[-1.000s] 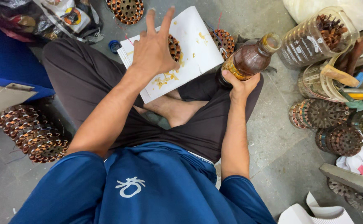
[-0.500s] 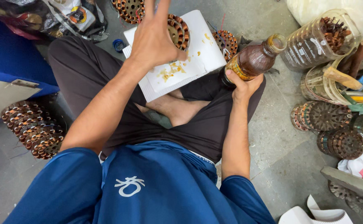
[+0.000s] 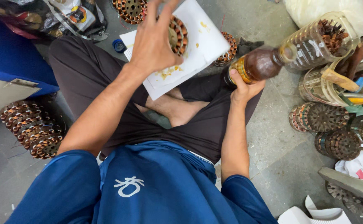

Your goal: The person sits on the floor and pours a brown liquid from a plastic bottle onto a copper-wound motor stator resting on a white board. They repeat this process for several stators, placing the coated ones into a stack.

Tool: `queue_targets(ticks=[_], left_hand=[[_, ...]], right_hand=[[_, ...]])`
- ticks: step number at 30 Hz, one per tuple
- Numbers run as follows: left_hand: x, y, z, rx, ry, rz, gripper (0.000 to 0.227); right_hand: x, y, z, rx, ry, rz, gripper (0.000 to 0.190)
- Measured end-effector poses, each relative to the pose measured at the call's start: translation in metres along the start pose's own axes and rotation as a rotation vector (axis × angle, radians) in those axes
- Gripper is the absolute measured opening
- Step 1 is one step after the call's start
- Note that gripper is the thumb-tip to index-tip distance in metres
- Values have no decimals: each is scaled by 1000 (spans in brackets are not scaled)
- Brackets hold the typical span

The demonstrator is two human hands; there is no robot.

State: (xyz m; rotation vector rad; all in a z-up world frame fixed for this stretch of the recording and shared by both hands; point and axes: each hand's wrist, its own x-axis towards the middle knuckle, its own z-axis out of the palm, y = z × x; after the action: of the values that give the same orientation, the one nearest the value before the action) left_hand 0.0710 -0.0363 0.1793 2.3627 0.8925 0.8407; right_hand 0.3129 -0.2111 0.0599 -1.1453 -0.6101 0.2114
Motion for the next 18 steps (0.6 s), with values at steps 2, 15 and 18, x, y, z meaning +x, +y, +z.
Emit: queue_targets(ticks=[2, 15, 18], left_hand=[[-3, 5, -1, 47, 15, 97, 131], [-12, -5, 1, -223, 116, -53, 130], [-18, -13, -4, -211, 214, -14, 128]], right_hand=[[-2, -12, 9, 29, 66, -81, 71], [-12, -28, 100, -7, -219, -50, 71], [-22, -16, 103, -93, -280, -23, 76]])
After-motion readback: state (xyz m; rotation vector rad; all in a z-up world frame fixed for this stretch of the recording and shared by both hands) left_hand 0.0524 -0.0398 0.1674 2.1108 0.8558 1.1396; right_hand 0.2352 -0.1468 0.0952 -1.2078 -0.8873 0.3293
